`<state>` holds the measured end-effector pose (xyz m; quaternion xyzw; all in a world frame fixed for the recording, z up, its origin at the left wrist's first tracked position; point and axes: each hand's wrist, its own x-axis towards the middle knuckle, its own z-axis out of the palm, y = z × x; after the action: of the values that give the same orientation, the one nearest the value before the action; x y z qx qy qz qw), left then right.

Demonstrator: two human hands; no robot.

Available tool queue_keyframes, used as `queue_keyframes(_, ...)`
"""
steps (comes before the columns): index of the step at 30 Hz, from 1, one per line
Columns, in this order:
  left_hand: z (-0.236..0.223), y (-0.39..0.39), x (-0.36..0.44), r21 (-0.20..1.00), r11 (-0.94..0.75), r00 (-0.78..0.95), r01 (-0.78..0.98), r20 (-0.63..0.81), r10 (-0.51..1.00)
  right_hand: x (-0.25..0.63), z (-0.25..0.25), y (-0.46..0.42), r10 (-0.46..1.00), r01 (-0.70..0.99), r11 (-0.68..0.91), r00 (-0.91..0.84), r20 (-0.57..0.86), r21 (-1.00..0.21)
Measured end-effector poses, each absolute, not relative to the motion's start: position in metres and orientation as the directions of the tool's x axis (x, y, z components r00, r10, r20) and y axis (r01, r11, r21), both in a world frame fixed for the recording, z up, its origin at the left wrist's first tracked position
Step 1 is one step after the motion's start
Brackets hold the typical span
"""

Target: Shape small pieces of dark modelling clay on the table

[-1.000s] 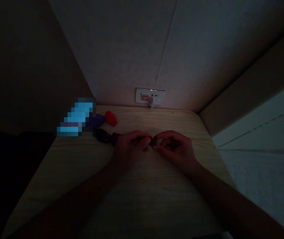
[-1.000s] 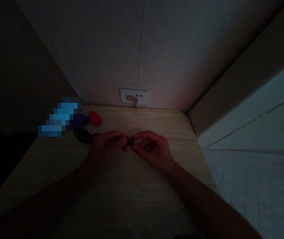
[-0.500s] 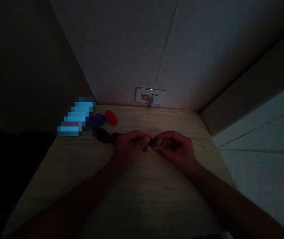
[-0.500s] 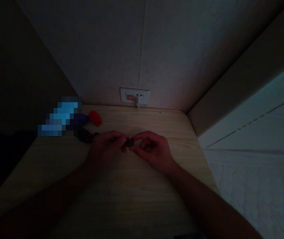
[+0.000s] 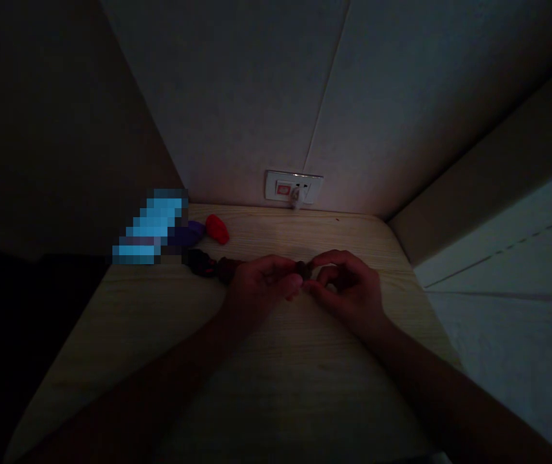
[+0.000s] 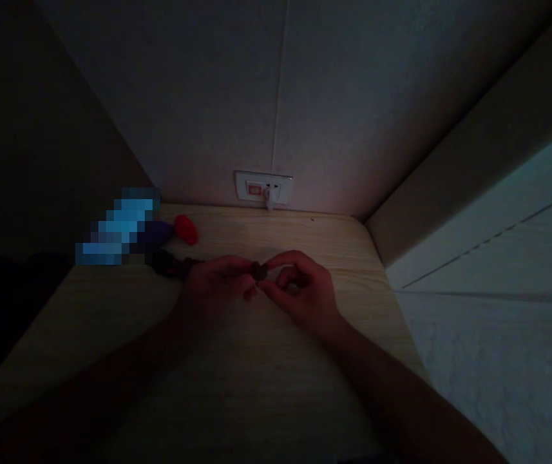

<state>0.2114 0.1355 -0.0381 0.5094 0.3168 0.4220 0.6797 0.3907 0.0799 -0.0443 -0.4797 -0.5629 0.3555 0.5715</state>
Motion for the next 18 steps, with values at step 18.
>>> queue_keyframes(18, -0.040, 0.135, 0.210, 0.977, 0.147, 0.481, -0.157, -0.055, 0.875, 0.398, -0.045, 0.093, 0.997, -0.334, 0.031, -0.056, 0.052, -0.942)
